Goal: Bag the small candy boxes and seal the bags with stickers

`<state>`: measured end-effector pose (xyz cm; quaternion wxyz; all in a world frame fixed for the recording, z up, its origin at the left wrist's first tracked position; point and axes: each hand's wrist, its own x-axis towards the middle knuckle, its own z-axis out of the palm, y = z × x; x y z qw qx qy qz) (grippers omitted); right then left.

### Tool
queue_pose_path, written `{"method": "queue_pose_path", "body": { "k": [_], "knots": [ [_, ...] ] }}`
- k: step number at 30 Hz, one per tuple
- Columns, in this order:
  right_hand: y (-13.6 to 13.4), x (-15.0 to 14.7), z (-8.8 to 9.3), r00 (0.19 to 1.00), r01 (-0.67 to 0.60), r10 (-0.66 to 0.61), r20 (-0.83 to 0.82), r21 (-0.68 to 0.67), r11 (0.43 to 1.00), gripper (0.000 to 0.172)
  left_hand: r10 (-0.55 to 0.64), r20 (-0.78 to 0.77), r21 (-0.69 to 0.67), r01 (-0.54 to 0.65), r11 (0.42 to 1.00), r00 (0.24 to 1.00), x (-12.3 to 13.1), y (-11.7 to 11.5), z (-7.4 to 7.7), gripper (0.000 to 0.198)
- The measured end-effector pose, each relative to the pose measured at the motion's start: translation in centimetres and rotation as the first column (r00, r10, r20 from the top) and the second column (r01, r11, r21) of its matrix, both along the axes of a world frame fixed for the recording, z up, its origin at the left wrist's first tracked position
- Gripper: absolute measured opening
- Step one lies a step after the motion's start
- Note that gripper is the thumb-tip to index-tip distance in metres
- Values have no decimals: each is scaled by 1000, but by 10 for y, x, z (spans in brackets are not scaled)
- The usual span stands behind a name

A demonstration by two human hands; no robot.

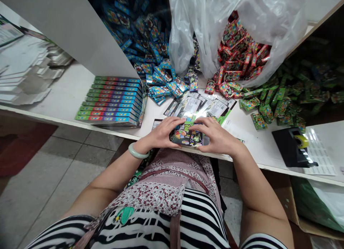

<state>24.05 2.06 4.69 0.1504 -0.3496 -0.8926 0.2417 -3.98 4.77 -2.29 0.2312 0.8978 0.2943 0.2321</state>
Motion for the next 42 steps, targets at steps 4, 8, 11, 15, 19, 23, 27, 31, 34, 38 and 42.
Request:
{"method": "queue_pose_path", "body": {
  "k": [4, 8, 11, 15, 19, 23, 27, 31, 34, 38, 42],
  "knots": [
    [2, -4, -12, 996, 76, -77, -39, -26, 997, 68, 49, -19, 32, -48, 998, 999, -2, 3, -2, 102],
    [-2, -6, -20, 966, 216, -213, -146, 6, 976, 78, 123, -12, 61, -122, 991, 992, -5, 5, -2, 102],
    [-7, -15, -22, 954, 258, -253, -159, 12, 966, 67, 127, 11, 60, -127, 990, 992, 1, 6, -3, 101],
    [-10, -30, -20, 951, 269, -266, -160, -1, 963, 45, 84, 63, 66, -88, 994, 994, 10, 6, -2, 98],
    [2, -18, -21, 760, 536, -512, -401, -58, 842, 34, 122, 106, 77, -130, 988, 987, 1, 7, 1, 99],
    [49, -18, -44, 648, 570, -587, -486, -202, 797, 29, 170, 154, 105, -187, 977, 973, -12, 7, 2, 103],
    [117, -59, -69, 767, 476, -501, -402, -166, 863, 28, 112, 189, 175, -145, 974, 976, -12, 2, 9, 104],
    [160, -105, -73, 858, 495, -489, -156, 2, 869, 40, 80, 166, 172, -108, 979, 983, -15, -3, 15, 103],
    [167, -125, -75, 837, 540, -546, 21, 127, 832, 47, 102, 160, 147, -126, 981, 982, -21, -4, 14, 103],
    [167, -135, -83, 812, 564, -579, 80, 148, 812, 43, 106, 180, 147, -133, 980, 978, -24, -2, 8, 103],
    [174, -131, -84, 781, 623, -622, -53, 13, 782, 27, 94, 185, 132, -120, 984, 978, -24, 0, 7, 104]
  ]
}}
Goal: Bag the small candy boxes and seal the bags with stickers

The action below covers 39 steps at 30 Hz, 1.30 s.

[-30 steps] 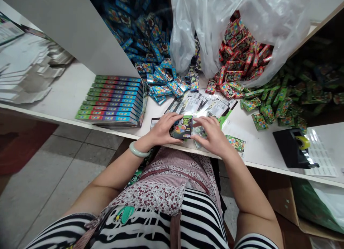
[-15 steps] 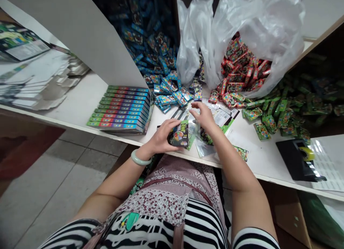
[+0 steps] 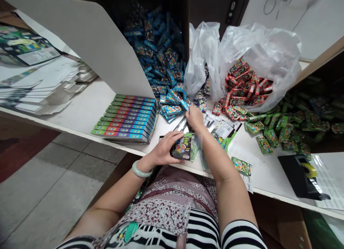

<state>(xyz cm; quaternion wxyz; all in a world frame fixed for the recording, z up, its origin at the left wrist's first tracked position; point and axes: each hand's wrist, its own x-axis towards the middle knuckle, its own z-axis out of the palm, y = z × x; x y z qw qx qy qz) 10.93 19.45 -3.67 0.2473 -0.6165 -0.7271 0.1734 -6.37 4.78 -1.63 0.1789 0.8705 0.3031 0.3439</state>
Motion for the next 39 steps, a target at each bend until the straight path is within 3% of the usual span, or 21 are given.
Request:
{"method": "queue_pose_path", "body": {
  "k": [2, 5, 8, 10, 13, 17, 21, 25, 30, 34, 37, 39],
  "knots": [
    [3, 7, 3, 963, 58, -72, -259, -61, 996, 21, 5, -5, -25, -5, 1000, 1000, -1, 0, 0, 104],
    [-3, 23, 10, 806, 57, -162, -570, -197, 979, 27, 20, -15, -45, -20, 999, 1000, -4, 0, 1, 102],
    [-23, 42, 17, 733, -2, -185, -655, -274, 962, 47, 21, -18, -24, -21, 999, 1000, -5, -1, 0, 101],
    [-43, 55, 22, 633, -49, -236, -738, -342, 938, 54, 13, -24, -20, -14, 1000, 1000, -5, -1, -1, 99],
    [-74, 73, 28, 482, -131, -316, -817, -424, 896, 52, 13, -51, -41, -15, 999, 999, -2, 0, -1, 99],
    [-109, 97, 30, 410, -121, -332, -850, -411, 903, 42, 42, -95, -33, -45, 998, 995, 5, 3, -3, 98],
    [-136, 121, 34, 453, 35, -272, -849, -288, 957, 38, 161, -129, 13, -161, 987, 978, 14, 7, -9, 100],
    [-162, 128, 46, 527, 16, -156, -835, -174, 985, 77, 164, -142, 19, -163, 987, 976, 23, 8, -10, 103],
    [-180, 121, 56, 705, -42, -82, -704, -156, 987, 46, 109, -140, 11, -109, 994, 984, 29, 5, -5, 101],
    [-182, 118, 58, 813, -52, -68, -578, -188, 981, 45, 115, -156, 7, -115, 993, 981, 29, 3, -1, 99],
    [-180, 113, 58, 817, -70, -70, -573, -219, 973, 43, 100, -170, -20, -105, 994, 980, 29, 0, 2, 97],
    [-178, 110, 59, 795, -9, -120, -594, -210, 978, 42, 79, -175, -34, -86, 996, 981, 30, -1, 3, 96]
  ]
}}
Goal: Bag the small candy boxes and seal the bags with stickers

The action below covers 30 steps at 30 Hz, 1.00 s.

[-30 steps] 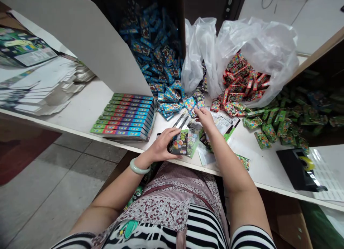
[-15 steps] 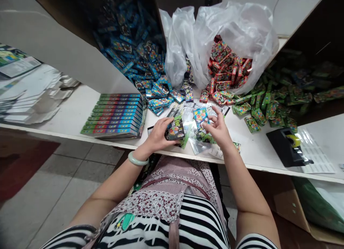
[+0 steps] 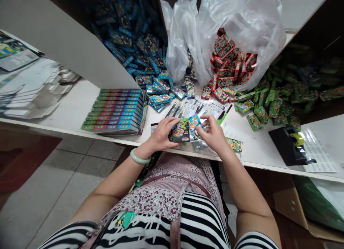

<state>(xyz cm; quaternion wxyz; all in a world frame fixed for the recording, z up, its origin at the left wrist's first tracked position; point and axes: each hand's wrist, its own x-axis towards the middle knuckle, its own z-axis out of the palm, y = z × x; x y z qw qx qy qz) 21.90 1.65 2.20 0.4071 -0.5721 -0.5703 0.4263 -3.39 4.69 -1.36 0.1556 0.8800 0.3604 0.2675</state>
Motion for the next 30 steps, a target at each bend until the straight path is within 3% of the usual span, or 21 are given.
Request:
{"method": "queue_pose_path", "body": {
  "k": [3, 15, 24, 28, 30],
  "knots": [
    [4, -5, 3, 997, 80, -81, 19, 36, 996, 38, 4, 6, -15, -4, 1000, 1000, 1, 0, 0, 97],
    [19, -29, 6, 964, 156, -186, 191, 164, 974, 24, 160, 36, -4, -159, 987, 987, 7, -4, -1, 99],
    [12, -31, 7, 943, 90, -134, 303, 154, 984, 22, 198, 49, 15, -198, 980, 979, 13, -7, 0, 99],
    [2, -32, 12, 941, -98, -7, 338, 291, 952, 20, 255, 75, 62, -260, 964, 964, 16, -5, 0, 95],
    [-3, -35, 10, 921, -143, -5, 390, 351, 925, 21, 293, 104, 71, -301, 951, 951, 17, -5, 2, 92]
  ]
}}
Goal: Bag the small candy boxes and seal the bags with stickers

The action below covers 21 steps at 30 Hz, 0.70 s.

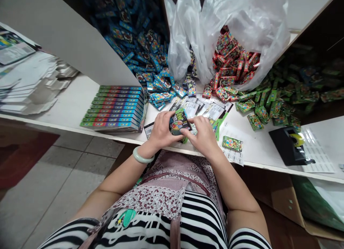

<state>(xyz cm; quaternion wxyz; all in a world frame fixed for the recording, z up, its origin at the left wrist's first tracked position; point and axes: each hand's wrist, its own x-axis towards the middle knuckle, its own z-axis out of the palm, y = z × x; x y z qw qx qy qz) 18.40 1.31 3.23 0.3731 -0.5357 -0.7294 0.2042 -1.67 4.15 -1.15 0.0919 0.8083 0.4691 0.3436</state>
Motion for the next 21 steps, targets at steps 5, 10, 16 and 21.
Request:
{"method": "queue_pose_path", "body": {
  "k": [5, 10, 16, 21],
  "knots": [
    [-3, -2, 0, 994, 54, -52, -92, 26, 998, 21, -63, 174, -59, 74, 995, 983, 9, -6, 15, 90],
    [-2, 10, 14, 974, 100, -75, -214, 108, 989, 17, -106, 583, -315, 345, 884, 806, 24, -16, 13, 46],
    [-21, 16, -31, 873, 241, -218, -437, -2, 970, 51, 36, 701, -398, 349, 849, 712, 26, -29, -18, 58],
    [-44, 7, -65, 756, 119, -280, -592, -297, 948, 49, 6, 720, -410, 420, 810, 694, 19, -37, -27, 65]
  ]
}}
